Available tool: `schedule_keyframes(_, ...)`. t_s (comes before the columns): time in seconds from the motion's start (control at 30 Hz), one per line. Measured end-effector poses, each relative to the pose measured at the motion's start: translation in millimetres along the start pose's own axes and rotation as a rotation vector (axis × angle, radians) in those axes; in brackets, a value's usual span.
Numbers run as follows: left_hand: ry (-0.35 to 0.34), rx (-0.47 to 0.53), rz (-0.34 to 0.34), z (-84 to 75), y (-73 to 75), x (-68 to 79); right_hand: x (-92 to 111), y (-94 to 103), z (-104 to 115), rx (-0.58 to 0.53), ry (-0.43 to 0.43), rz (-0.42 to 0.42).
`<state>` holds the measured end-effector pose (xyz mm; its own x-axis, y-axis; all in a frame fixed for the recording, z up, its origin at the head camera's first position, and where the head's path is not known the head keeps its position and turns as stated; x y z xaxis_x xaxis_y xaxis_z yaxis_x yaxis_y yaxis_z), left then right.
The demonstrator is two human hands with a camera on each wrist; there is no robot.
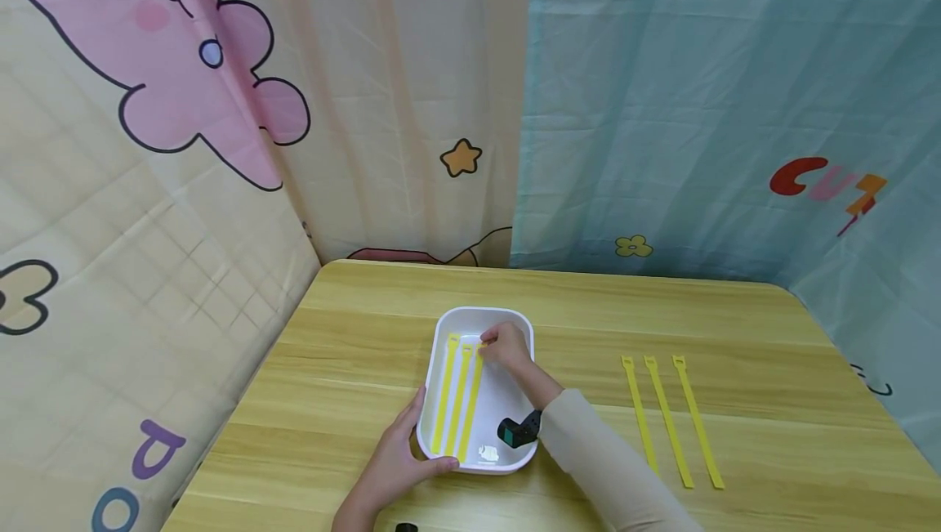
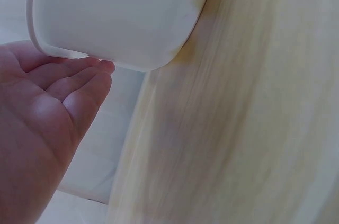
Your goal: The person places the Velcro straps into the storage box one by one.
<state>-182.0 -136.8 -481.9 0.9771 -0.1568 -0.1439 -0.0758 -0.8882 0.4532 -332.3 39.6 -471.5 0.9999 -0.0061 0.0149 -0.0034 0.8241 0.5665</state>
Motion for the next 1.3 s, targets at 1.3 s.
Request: schedule_keyframes(1.3, 0.012, -0.002, 0.007, 2.1, -0.8, 1.0, 10, 50.2, 11, -0.2, -0.024, -0.122)
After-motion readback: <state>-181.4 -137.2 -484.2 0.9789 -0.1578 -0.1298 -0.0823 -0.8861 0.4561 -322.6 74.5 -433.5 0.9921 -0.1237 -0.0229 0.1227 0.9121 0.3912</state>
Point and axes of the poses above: each hand's wrist, its own x-axis away from the middle knuckle, its own y-axis out of the back of the hand, z = x × y, the point moved 5 cm from there along -x, towards the middle knuckle, and after that the axes turned 2 degrees about -z, right-handed, at the moved point
